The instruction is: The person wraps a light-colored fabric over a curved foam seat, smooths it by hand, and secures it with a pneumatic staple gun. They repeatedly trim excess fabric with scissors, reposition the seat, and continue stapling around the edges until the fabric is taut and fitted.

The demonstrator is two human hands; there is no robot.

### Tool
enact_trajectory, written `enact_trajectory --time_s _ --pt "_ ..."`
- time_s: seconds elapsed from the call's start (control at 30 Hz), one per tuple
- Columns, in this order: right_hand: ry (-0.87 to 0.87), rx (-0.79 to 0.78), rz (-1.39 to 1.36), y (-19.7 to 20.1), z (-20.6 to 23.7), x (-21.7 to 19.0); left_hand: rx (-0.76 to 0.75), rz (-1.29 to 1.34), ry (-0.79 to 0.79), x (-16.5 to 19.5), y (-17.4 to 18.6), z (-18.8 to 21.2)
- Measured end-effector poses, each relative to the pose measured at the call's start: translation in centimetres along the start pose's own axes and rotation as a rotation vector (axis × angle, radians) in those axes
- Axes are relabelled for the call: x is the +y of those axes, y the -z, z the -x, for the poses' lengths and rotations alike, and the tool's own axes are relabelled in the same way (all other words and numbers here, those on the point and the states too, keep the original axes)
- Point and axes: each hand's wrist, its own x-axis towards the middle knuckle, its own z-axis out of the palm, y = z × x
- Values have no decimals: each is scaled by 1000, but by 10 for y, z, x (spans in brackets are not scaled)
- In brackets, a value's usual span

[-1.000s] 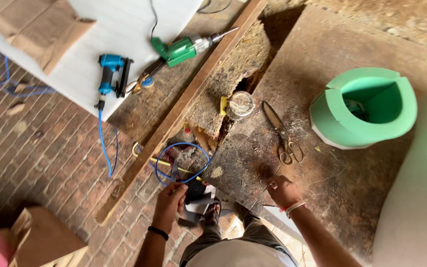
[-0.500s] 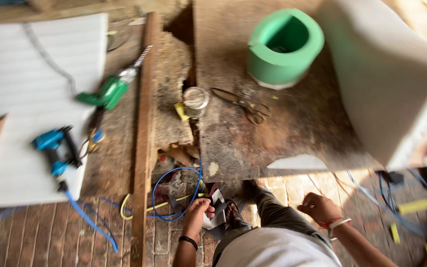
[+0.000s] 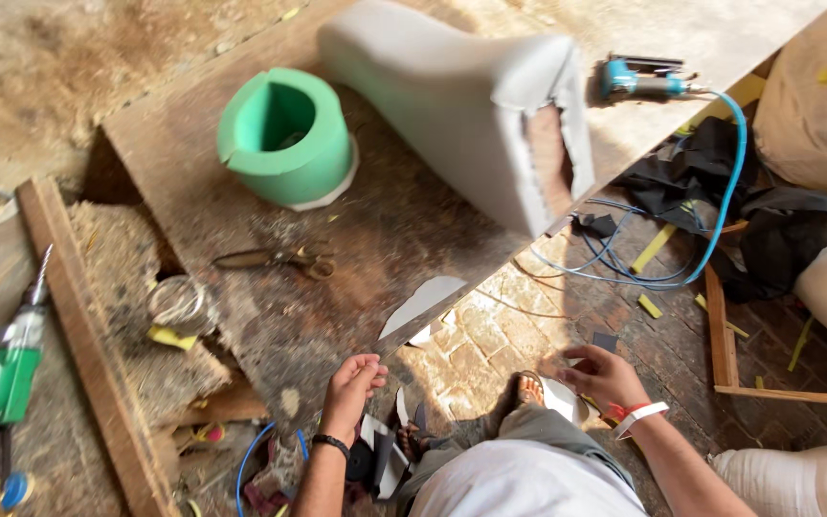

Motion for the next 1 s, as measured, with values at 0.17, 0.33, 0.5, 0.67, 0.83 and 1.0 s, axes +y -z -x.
enact_trajectory --time_s 0.17,0.33,0.5,0.67,0.83,1.0 --pt "29 47 114 52 -20 3 0 -21 45 19 -67 -3" --pt "56 29 -162 135 -74 34 40 -121 231 39 -169 13" --pt "14 -35 -375 184 -128 32 29 -40 259 76 -269 11" --pt "4 -64 -379 213 -156 16 -81 -117 111 119 -324 -19" --pt "-54 -68 -452 224 -180 27 -40 -282 -122 160 -338 -55" --pt "10 -5 -689 244 -205 42 111 -199 -279 211 -331 -102"
